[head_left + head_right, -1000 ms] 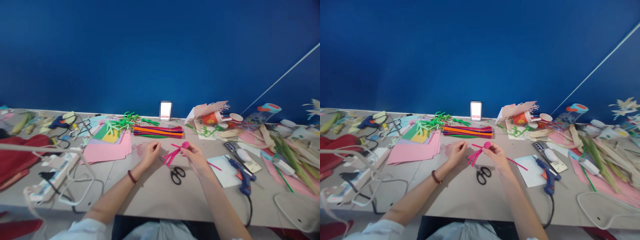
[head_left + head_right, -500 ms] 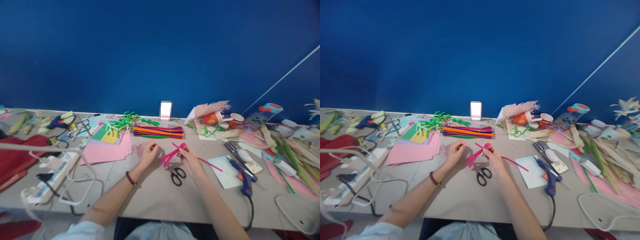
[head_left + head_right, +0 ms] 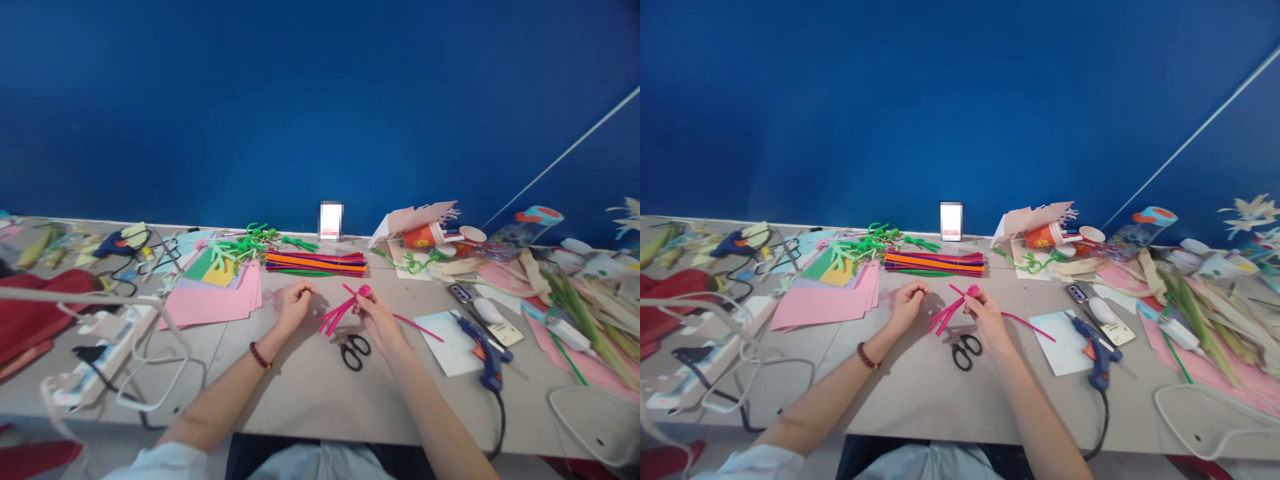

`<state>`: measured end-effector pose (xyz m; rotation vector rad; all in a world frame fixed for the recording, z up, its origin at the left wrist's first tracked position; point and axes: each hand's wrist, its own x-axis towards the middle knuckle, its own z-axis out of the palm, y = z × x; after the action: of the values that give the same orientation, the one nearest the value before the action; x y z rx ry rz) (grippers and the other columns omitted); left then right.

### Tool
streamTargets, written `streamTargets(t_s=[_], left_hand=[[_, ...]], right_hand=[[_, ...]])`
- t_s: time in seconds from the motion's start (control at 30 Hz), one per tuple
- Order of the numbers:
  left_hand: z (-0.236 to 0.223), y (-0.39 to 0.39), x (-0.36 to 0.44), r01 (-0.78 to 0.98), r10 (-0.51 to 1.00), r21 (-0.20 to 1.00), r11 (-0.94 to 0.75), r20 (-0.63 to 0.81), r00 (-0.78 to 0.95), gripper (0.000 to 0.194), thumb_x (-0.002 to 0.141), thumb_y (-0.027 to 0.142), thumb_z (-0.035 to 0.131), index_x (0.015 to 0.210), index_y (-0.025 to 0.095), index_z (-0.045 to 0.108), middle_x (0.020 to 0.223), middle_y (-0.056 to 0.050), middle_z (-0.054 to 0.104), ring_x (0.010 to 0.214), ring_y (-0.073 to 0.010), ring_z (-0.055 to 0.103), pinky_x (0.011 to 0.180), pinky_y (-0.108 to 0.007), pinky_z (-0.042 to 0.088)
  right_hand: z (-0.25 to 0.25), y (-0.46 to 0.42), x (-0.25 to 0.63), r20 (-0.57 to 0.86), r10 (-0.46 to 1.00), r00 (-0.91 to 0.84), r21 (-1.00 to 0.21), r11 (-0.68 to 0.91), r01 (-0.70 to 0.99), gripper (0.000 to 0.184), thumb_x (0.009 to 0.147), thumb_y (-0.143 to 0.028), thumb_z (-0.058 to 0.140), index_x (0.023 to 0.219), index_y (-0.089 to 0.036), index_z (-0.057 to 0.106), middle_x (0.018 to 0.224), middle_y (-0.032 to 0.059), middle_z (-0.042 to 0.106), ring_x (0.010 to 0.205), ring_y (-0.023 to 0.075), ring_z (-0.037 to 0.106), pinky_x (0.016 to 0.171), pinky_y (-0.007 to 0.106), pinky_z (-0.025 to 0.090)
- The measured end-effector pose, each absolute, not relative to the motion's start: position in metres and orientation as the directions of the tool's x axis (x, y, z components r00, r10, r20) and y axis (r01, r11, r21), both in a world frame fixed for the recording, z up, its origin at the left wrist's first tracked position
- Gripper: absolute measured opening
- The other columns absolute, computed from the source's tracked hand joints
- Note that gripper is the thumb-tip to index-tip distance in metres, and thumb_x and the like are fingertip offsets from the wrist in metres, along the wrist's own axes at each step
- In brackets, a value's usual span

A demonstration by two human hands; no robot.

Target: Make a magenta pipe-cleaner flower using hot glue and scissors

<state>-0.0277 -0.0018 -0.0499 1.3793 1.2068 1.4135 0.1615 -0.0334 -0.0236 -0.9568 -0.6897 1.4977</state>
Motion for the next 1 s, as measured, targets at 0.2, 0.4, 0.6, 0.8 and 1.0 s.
streamTargets(t_s=[0.2,0.4,0.6,0.8,1.0], left_hand=[[-0.0461,-0.0010,-0.0262,-0.115,0.996,0.992,-0.045,0.036,-0.085,0.015,0.066,0.019,0.058,0.079,0.019,0.065,0.065,0.001,0.057,0.053,-0.0099,0.048,0.046,-0.020,0.032],[-0.0439,0.0000,-0.0252,-0.115,0.991,0.993,-0.042,0.027,-0.130,0.025,0.069,0.040,0.067,0.061,0.017,0.059,0.054,0.002,0.050,0.046,-0.0073,0.040,0.044,-0.019,0.030],[-0.0481,0.0017,-0.0254,-0.130,0.994,0.991,-0.037,0.023,-0.105,0.027,0.070,0.044,0.067,0.069,0.017,0.064,0.056,0.002,0.053,0.045,-0.0069,0.041,0.044,-0.019,0.030],[-0.0515,0.0022,-0.0254,-0.070,0.996,0.997,-0.045,0.040,-0.078,0.019,0.067,0.032,0.069,0.080,0.019,0.070,0.077,-0.003,0.066,0.060,-0.0113,0.053,0.051,-0.020,0.038],[-0.0467,-0.0016,-0.0226,-0.031,0.988,0.992,-0.119,0.116,-0.098,0.008,0.066,0.025,0.070,0.072,0.020,0.072,0.077,-0.004,0.067,0.073,-0.0155,0.058,0.068,-0.024,0.043]], right_hand=[[-0.0253,-0.0333,0.1611,-0.180,0.984,0.009,-0.857,-0.152,-0.492,0.024,0.060,-0.033,0.078,0.071,-0.018,0.063,0.059,-0.0043,0.054,0.055,0.0091,0.048,0.058,0.024,0.042],[-0.0225,-0.0344,0.1606,-0.198,0.980,0.005,-0.855,-0.170,-0.491,0.024,0.059,-0.032,0.078,0.069,-0.019,0.061,0.058,-0.0047,0.053,0.055,0.0092,0.048,0.058,0.024,0.043],[-0.0224,-0.0348,0.1600,-0.207,0.978,0.014,-0.860,-0.175,-0.478,0.026,0.058,-0.033,0.079,0.069,-0.019,0.060,0.057,-0.0049,0.053,0.054,0.0095,0.048,0.057,0.024,0.043],[-0.0232,-0.0348,0.1589,-0.210,0.977,0.029,-0.869,-0.173,-0.464,0.025,0.058,-0.033,0.079,0.069,-0.019,0.061,0.060,-0.0052,0.054,0.055,0.0085,0.048,0.059,0.024,0.042],[-0.0235,-0.0345,0.1589,-0.198,0.980,0.032,-0.878,-0.162,-0.451,0.025,0.058,-0.033,0.078,0.068,-0.019,0.061,0.060,-0.0053,0.054,0.054,0.0087,0.048,0.059,0.024,0.041]])
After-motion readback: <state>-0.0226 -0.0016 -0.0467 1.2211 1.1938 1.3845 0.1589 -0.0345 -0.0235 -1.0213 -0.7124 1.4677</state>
